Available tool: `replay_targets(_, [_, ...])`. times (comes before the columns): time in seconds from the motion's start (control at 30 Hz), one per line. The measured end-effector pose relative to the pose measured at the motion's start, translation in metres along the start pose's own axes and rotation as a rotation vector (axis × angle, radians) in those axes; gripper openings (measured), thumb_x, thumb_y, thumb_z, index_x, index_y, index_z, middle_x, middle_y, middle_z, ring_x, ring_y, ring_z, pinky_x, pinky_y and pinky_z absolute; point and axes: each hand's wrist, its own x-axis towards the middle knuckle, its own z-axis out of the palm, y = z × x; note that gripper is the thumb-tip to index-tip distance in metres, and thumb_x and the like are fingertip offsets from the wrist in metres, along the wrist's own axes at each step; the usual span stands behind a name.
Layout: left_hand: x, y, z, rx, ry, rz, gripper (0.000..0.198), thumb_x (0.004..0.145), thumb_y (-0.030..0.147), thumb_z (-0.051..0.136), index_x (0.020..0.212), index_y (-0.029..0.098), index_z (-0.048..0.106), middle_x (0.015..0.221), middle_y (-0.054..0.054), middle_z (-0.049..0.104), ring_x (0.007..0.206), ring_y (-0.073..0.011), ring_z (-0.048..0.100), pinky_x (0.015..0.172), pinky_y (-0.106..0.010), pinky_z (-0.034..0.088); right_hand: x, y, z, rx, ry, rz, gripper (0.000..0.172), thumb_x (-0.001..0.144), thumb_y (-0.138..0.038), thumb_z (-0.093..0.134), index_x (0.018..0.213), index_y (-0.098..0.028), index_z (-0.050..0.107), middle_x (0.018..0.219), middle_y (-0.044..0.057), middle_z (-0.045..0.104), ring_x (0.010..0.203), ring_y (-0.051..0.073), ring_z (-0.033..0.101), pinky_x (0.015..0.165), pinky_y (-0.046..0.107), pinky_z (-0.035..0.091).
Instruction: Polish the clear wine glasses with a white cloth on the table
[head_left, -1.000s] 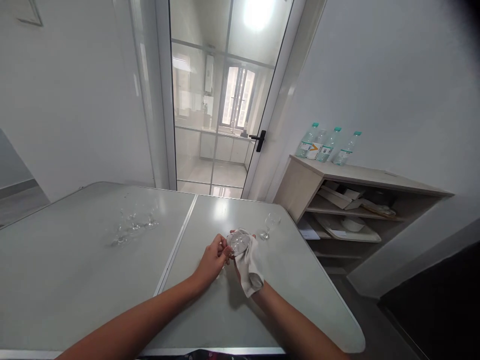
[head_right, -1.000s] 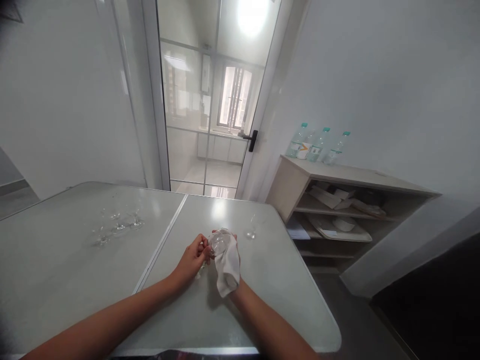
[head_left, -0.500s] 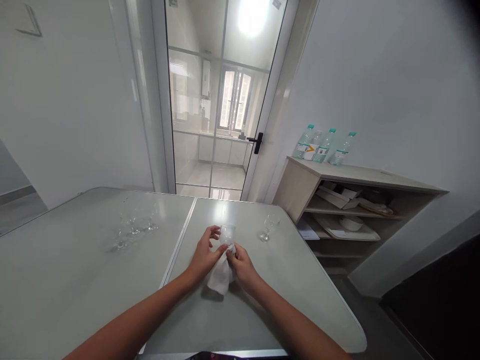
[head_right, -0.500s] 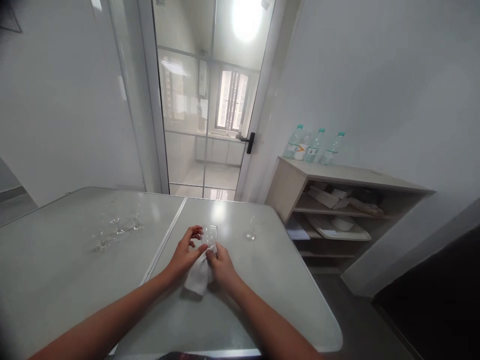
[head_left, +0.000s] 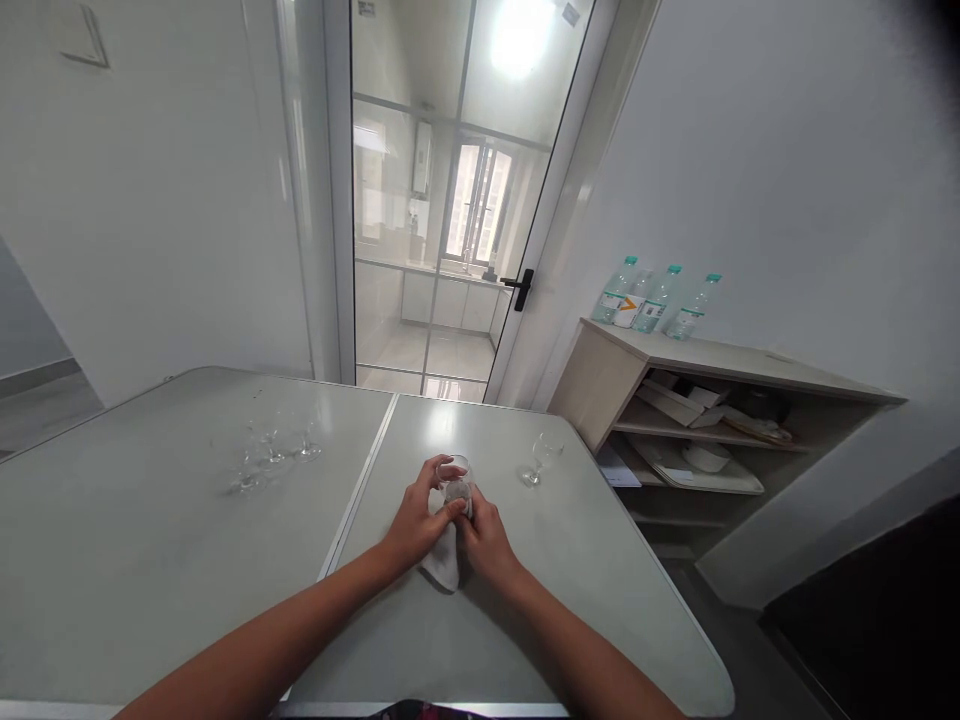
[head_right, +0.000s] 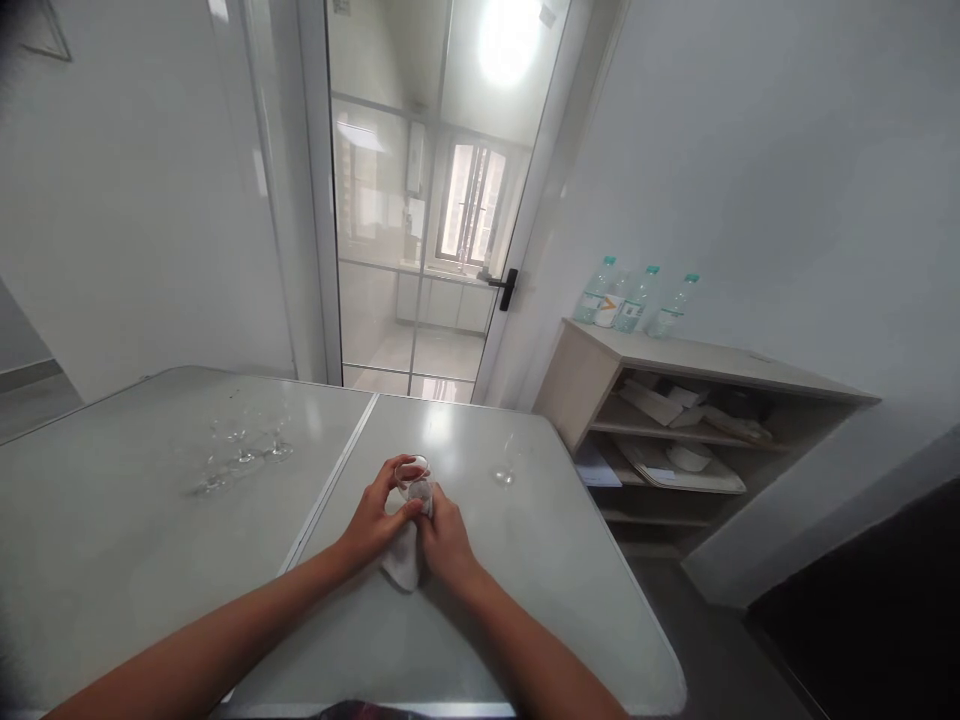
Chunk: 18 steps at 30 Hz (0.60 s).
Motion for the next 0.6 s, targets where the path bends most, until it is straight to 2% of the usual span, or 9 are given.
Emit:
replay_targets(0.07, [0.003,-0.001,-0.002,-0.119,-0.027,-0.023,0.054,0.088,0.042,0.071,0.134,0.023,0.05,0.123,-0.013,0.07,0.116,-0.0279,0.065,0.102,-0.043,0.047,0.0,0.001,-0.003,0.184,-0.075,0.091,0.026,0.09,-0.046,0.067,0.099,-0.022,0.068,0.086,0.003,0.067,0.076,0.019,0.056,0.074,0.03,0.047])
replay_targets(0.17, [0.007,-0.002,-0.003,-0.369,-0.078,-0.11,0.05,0.093,0.051,0.062,0.13,0.019,0.054,0.119,-0.015,0.071,0.105,-0.0268,0.067,0.093,-0.041,0.052,0.001,-0.002,-0.009,0.537,-0.317,0.289,0.032,0.083,-0.05,0.072,0.088,-0.019,0.066,0.074,0.0,0.062,0.063,0.015,0.053,0.067,0.029,0.047])
replay_targets(0.2, [0.008,-0.002,-0.004,-0.427,-0.094,-0.132,0.05,0.094,0.052,0.061,0.13,0.018,0.054,0.119,-0.017,0.07,0.104,-0.0268,0.067,0.09,-0.04,0.053,0.002,-0.003,-0.01,0.591,-0.381,0.321,0.033,0.083,-0.051,0.073,0.083,-0.019,0.064,0.069,0.0,0.06,0.06,0.015,0.053,0.068,0.031,0.048])
replay_targets(0.27, [0.009,-0.002,-0.004,-0.459,-0.103,-0.152,0.052,0.094,0.053,0.061,0.131,0.017,0.053,0.122,-0.018,0.069,0.105,-0.0268,0.066,0.089,-0.039,0.053,0.004,-0.004,-0.012,0.56,-0.446,0.31,0.036,0.083,-0.053,0.071,0.075,-0.019,0.06,0.063,-0.001,0.057,0.059,0.016,0.055,0.07,0.033,0.049])
replay_targets(0.33, [0.008,-0.003,-0.002,-0.393,-0.078,-0.155,0.054,0.091,0.052,0.066,0.131,0.018,0.052,0.122,-0.017,0.069,0.105,-0.026,0.067,0.091,-0.039,0.053,0.005,-0.004,-0.012,0.39,-0.371,0.222,0.036,0.086,-0.055,0.068,0.079,-0.02,0.062,0.067,0.001,0.062,0.064,0.019,0.058,0.071,0.033,0.048])
replay_targets(0.43, [0.005,-0.006,0.002,-0.26,-0.029,-0.154,0.056,0.087,0.049,0.073,0.129,0.02,0.052,0.122,-0.015,0.07,0.111,-0.0267,0.067,0.097,-0.04,0.051,0.003,-0.002,-0.009,0.012,-0.093,0.069,0.026,0.09,-0.048,0.067,0.097,-0.023,0.065,0.083,0.003,0.069,0.074,0.021,0.06,0.071,0.03,0.043])
replay_targets(0.5, [0.003,-0.008,0.005,-0.258,-0.012,-0.163,0.055,0.087,0.049,0.072,0.129,0.021,0.051,0.127,-0.015,0.068,0.12,-0.0277,0.064,0.099,-0.04,0.051,0.001,0.002,-0.008,-0.19,0.031,0.028,0.018,0.092,-0.042,0.065,0.099,-0.026,0.065,0.083,0.002,0.069,0.071,0.021,0.058,0.068,0.029,0.038])
replay_targets(0.6, [0.004,-0.01,0.008,-0.31,0.012,-0.219,0.05,0.089,0.054,0.067,0.123,0.019,0.054,0.125,-0.015,0.07,0.118,-0.0273,0.066,0.097,-0.039,0.052,0.0,0.006,-0.009,-0.223,0.028,0.058,0.016,0.089,-0.041,0.069,0.09,-0.025,0.066,0.075,0.001,0.066,0.067,0.02,0.054,0.066,0.027,0.035])
